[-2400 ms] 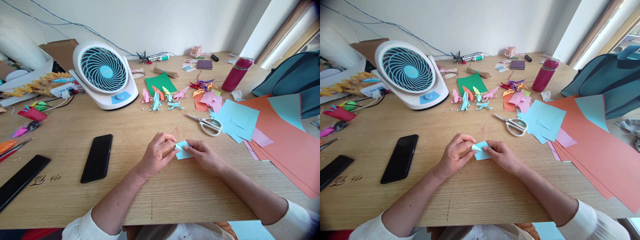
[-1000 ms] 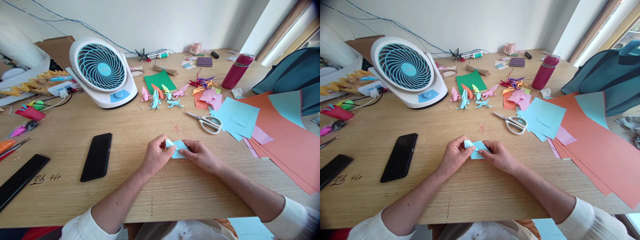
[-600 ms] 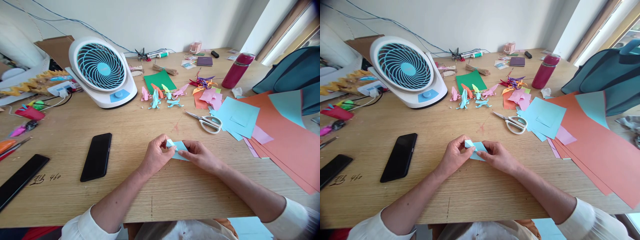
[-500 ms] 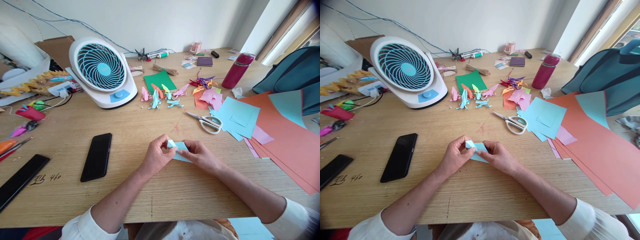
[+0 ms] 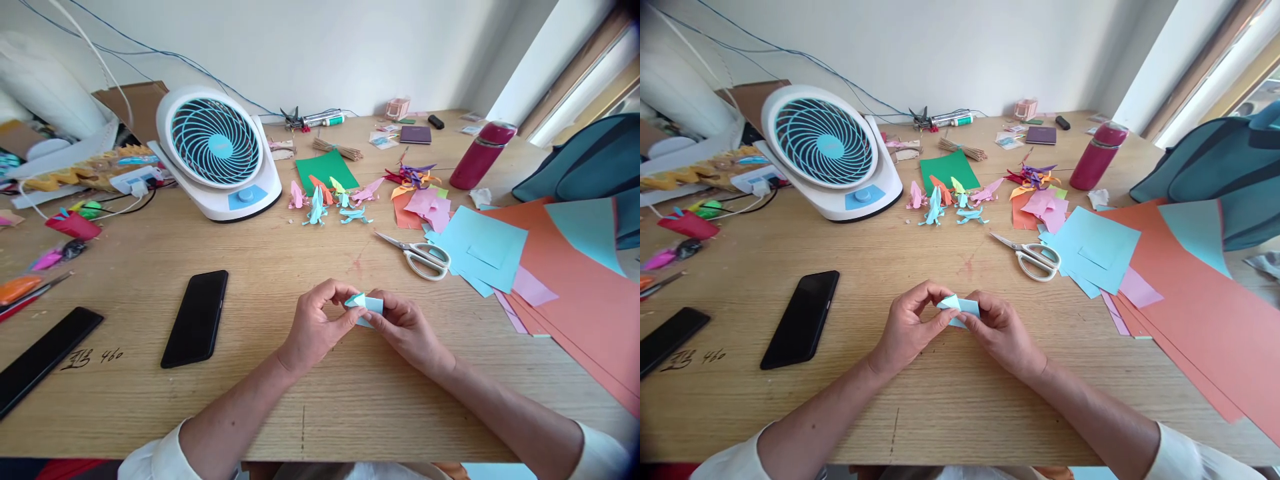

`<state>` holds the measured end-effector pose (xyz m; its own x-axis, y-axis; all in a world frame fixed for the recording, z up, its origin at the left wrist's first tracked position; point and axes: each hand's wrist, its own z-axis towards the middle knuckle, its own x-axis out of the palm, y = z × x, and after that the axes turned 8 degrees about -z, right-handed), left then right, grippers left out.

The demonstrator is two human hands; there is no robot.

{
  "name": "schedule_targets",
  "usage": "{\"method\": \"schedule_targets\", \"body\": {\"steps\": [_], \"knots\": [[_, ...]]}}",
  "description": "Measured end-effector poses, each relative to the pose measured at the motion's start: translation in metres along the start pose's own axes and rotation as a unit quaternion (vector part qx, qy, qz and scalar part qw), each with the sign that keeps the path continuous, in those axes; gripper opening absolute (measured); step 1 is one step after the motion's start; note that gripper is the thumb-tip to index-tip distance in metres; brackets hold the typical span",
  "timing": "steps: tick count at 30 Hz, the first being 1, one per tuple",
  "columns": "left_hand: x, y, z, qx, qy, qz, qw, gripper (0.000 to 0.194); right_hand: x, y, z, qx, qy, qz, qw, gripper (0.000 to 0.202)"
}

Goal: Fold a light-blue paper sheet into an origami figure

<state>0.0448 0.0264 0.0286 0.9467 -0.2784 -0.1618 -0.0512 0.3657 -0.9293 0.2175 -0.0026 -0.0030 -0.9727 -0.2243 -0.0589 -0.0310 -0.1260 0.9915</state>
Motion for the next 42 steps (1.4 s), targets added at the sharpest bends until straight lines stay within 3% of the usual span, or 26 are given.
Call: {"method": "schedule_targets", "body": {"steps": [7,19,25,31,34,39,42], "knots": [[-0.001,-0.002,-0.002,0.085,0.026,0.007,0.996,0.006,0.000,0.003,-0.001,-0.058,-0.009,-0.041,0.997,0.009],[-0.004,0.000,-0.004,0.197,0.054,0.070,0.976,0.014,-0.004,0.002,-0.001,-0.097,-0.004,-0.072,0.993,0.011],[-0.005,-0.002,-0.004,0.209,0.058,0.095,0.972,0.013,-0.004,0.004,-0.001,-0.100,-0.003,-0.076,0.992,0.012],[-0.003,0.000,-0.004,0.168,0.048,0.066,0.982,0.010,-0.003,0.004,-0.001,-0.088,0.002,-0.078,0.993,0.010],[0.000,-0.001,-0.003,0.110,0.030,0.036,0.993,0.007,-0.001,0.005,0.000,-0.048,0.003,-0.067,0.997,0.009],[0.004,0.000,-0.003,-0.012,0.007,0.026,1.000,0.013,0.002,0.007,0.000,0.010,0.001,-0.087,0.996,0.026],[0.005,0.002,-0.005,-0.048,0.002,0.025,0.999,0.012,0.003,0.009,-0.001,0.029,0.005,-0.103,0.994,0.033]]}}
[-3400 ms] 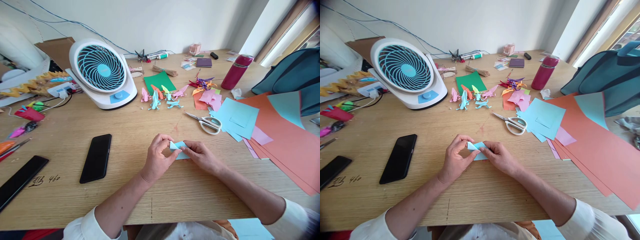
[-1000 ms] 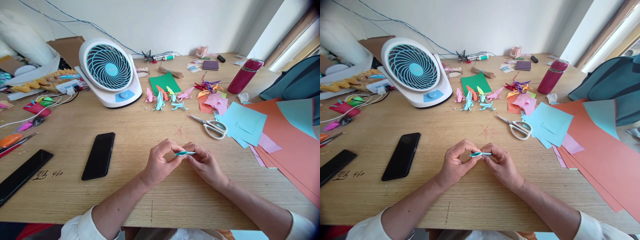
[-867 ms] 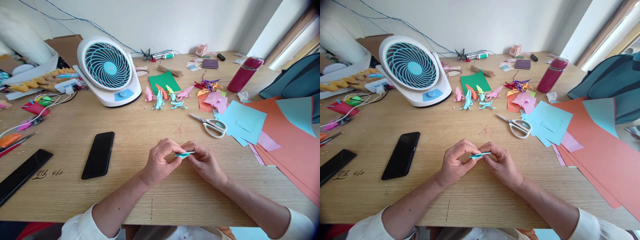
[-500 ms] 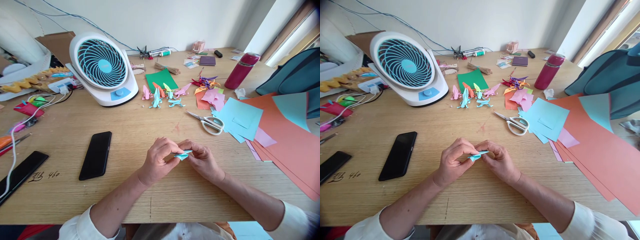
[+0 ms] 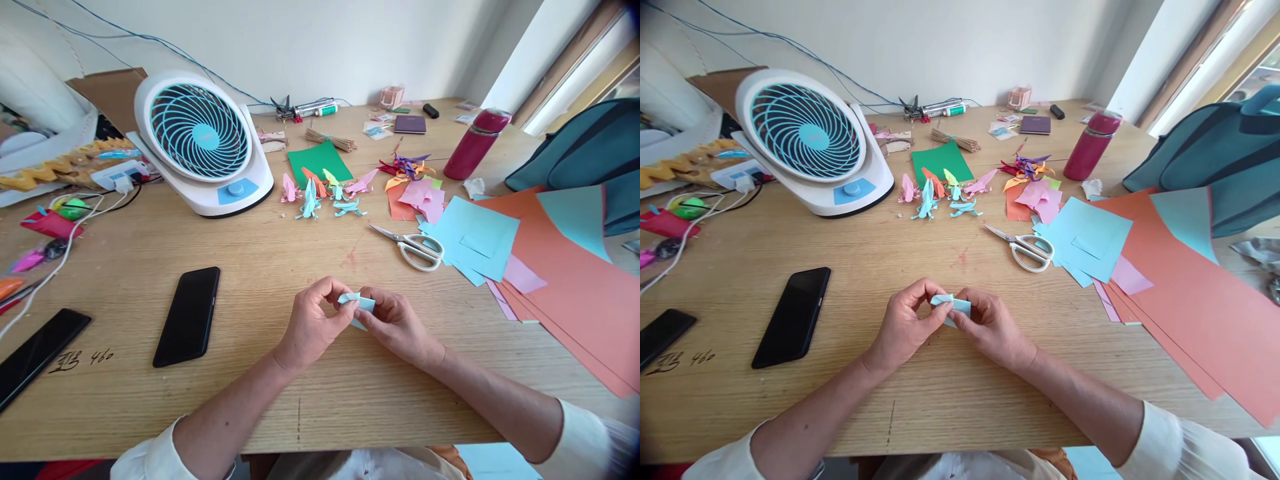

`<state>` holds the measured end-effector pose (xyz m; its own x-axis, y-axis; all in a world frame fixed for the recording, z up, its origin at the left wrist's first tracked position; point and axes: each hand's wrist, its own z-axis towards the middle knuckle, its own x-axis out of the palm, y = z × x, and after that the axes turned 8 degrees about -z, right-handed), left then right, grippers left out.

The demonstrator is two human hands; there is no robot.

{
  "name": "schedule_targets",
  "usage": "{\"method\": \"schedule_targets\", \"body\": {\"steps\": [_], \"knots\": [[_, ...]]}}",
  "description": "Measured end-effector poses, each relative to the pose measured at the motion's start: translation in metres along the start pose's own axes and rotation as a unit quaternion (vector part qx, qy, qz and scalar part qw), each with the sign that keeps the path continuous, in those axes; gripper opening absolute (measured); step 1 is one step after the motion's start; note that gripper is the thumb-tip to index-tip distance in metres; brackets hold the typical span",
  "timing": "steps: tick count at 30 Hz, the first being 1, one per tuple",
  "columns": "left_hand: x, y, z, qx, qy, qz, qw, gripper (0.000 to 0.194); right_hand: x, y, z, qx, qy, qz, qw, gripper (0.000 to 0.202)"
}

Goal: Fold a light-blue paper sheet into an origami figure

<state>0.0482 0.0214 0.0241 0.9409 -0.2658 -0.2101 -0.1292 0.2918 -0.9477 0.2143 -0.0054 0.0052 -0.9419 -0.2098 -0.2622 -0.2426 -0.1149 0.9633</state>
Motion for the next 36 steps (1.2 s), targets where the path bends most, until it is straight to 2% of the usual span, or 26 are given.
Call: {"method": "schedule_targets", "body": {"steps": [9,13,17,24,29,36], "knots": [[0.001,0.006,0.000,-0.062,0.007,-0.059,0.996,0.012,-0.002,0.004,0.000,0.042,0.018,0.008,0.999,0.036],[0.001,0.010,0.001,-0.106,0.012,-0.120,0.987,0.018,-0.002,0.002,0.001,0.054,0.021,0.014,0.998,0.040],[0.001,0.011,0.001,-0.123,0.013,-0.140,0.982,0.024,-0.001,-0.001,0.001,0.054,0.023,0.006,0.998,0.039],[0.001,0.011,0.004,-0.123,0.017,-0.179,0.976,0.026,-0.004,0.001,0.001,0.058,0.019,0.012,0.998,0.043],[0.000,0.012,0.005,-0.121,0.042,-0.172,0.977,0.024,-0.004,0.002,0.002,0.057,0.009,0.028,0.998,0.044],[-0.001,0.013,0.006,-0.067,0.037,-0.140,0.987,0.023,-0.004,0.004,0.002,0.063,0.009,0.029,0.998,0.044]]}}
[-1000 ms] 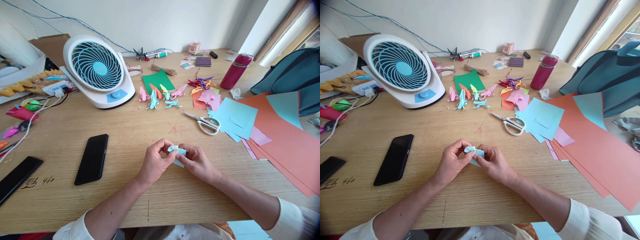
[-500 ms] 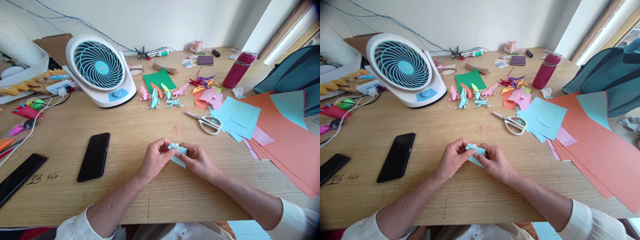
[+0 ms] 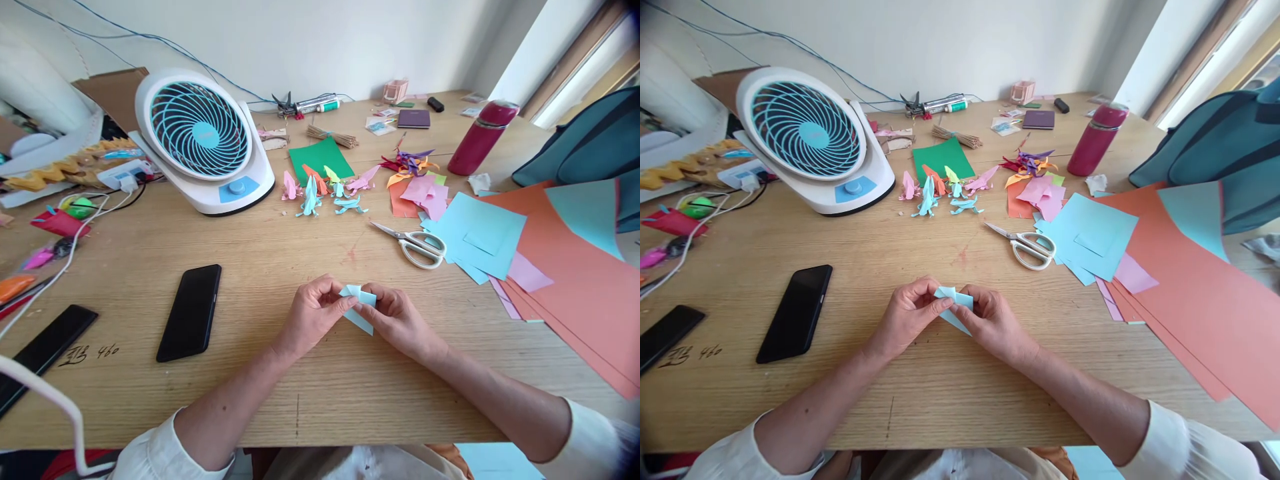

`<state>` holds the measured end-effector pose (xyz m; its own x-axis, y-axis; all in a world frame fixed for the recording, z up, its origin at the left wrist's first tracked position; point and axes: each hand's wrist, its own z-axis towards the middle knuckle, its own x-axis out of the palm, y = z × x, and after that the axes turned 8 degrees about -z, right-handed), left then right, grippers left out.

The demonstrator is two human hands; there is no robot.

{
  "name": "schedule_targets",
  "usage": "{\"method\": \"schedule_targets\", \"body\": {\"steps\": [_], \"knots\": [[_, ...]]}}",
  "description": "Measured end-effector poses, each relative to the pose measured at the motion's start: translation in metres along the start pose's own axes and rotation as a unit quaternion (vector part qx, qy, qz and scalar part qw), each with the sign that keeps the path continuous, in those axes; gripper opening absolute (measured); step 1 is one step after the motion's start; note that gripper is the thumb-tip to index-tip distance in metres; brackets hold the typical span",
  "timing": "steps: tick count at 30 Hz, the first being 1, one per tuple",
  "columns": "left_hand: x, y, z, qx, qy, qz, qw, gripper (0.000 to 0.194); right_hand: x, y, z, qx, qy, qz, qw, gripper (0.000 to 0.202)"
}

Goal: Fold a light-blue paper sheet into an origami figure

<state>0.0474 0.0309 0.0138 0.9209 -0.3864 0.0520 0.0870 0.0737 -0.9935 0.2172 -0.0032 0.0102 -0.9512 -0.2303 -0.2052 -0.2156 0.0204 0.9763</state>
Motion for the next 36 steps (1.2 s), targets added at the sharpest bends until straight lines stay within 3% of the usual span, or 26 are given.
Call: {"method": "schedule_targets", "body": {"steps": [24,31,36], "knots": [[-0.0069,-0.0040,0.0021,0.070,0.005,0.077,0.995,0.031,0.0000,-0.0048,0.0010,-0.009,0.004,-0.003,1.000,0.039],[-0.0081,0.0005,0.0024,0.039,0.000,0.059,0.997,0.033,0.0004,-0.0050,0.0014,0.005,0.001,-0.013,1.000,0.037],[-0.0054,-0.0027,0.0012,0.049,0.021,0.060,0.997,0.015,0.0010,-0.0055,0.0010,0.006,-0.007,-0.061,0.998,0.034]]}}
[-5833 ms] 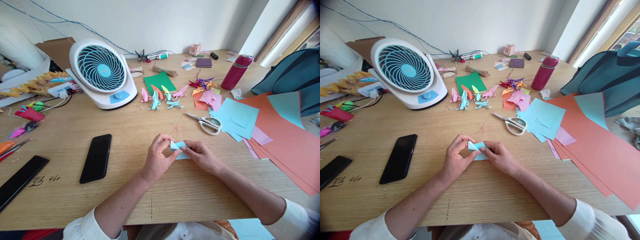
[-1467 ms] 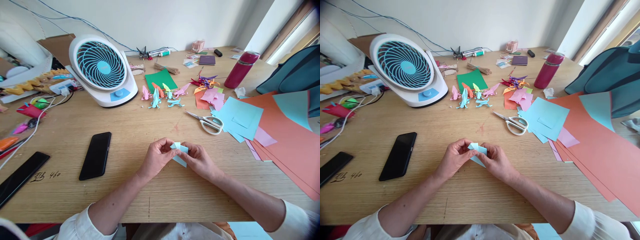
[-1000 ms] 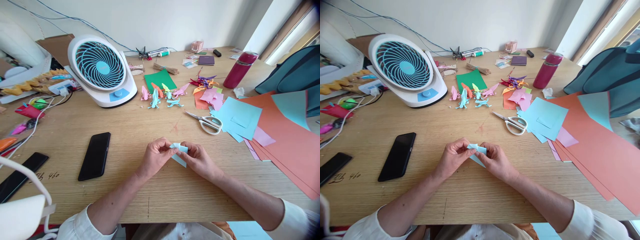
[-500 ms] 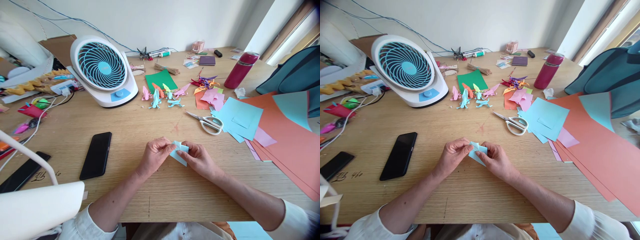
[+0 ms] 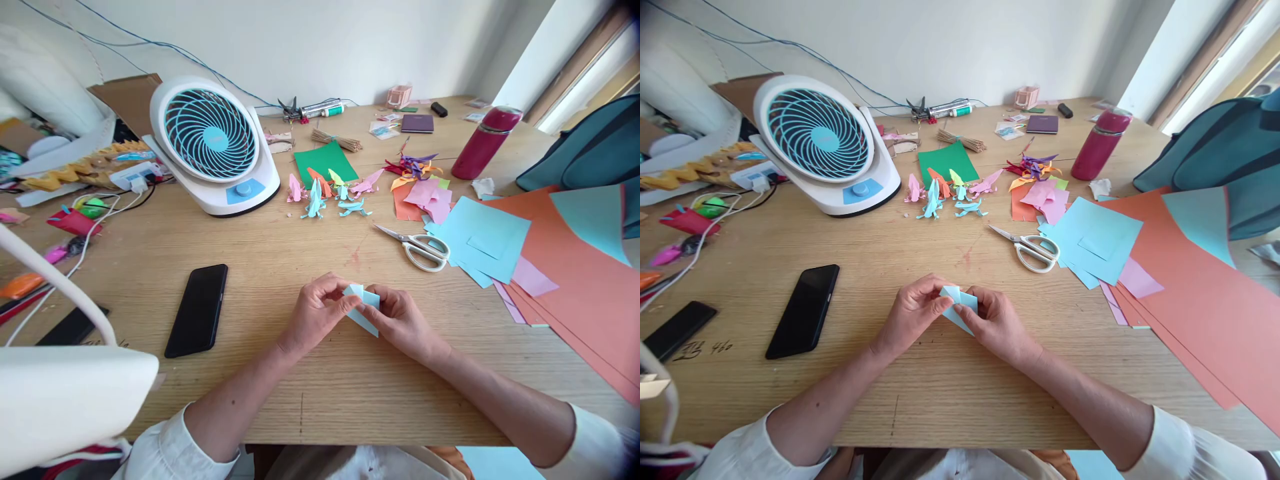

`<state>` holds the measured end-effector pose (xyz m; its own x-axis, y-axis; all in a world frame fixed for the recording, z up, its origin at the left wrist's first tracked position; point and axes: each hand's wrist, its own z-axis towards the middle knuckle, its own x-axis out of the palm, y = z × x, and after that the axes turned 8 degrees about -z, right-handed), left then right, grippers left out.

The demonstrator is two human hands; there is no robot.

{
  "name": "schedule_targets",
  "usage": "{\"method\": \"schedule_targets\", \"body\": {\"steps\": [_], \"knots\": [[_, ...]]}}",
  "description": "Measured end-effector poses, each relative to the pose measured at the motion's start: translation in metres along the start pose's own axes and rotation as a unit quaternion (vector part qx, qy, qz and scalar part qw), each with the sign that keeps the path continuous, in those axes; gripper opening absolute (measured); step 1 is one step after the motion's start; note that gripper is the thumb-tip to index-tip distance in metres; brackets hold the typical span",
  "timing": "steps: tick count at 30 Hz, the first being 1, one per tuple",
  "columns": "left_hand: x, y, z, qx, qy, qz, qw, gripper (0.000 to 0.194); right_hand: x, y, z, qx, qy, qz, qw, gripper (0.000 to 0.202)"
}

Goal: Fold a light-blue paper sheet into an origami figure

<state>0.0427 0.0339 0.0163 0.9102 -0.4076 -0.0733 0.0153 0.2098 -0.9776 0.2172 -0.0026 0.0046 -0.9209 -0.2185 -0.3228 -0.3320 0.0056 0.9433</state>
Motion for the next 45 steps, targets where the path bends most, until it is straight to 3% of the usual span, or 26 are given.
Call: {"method": "schedule_targets", "body": {"steps": [7,17,25,34,45], "knots": [[0.0053,0.0002,-0.0007,-0.024,-0.008,0.039,0.999,0.014,0.0022,0.0026,0.0000,-0.019,0.009,-0.072,0.997,0.029],[0.0018,0.0031,-0.0004,-0.001,-0.014,0.068,0.998,0.025,0.0005,0.0001,-0.0015,-0.028,0.019,-0.100,0.994,0.021],[0.0033,0.0013,0.0003,-0.058,-0.015,0.002,0.998,0.018,0.0019,0.0030,-0.0003,-0.030,0.010,-0.116,0.993,0.022],[0.0027,0.0038,-0.0001,-0.090,-0.003,-0.071,0.993,0.027,0.0010,0.0045,-0.0013,-0.047,0.014,-0.110,0.993,0.021],[0.0078,0.0009,0.0007,-0.147,-0.032,-0.153,0.977,0.029,0.0003,0.0046,-0.0018,-0.050,0.014,-0.119,0.992,0.019]]}}
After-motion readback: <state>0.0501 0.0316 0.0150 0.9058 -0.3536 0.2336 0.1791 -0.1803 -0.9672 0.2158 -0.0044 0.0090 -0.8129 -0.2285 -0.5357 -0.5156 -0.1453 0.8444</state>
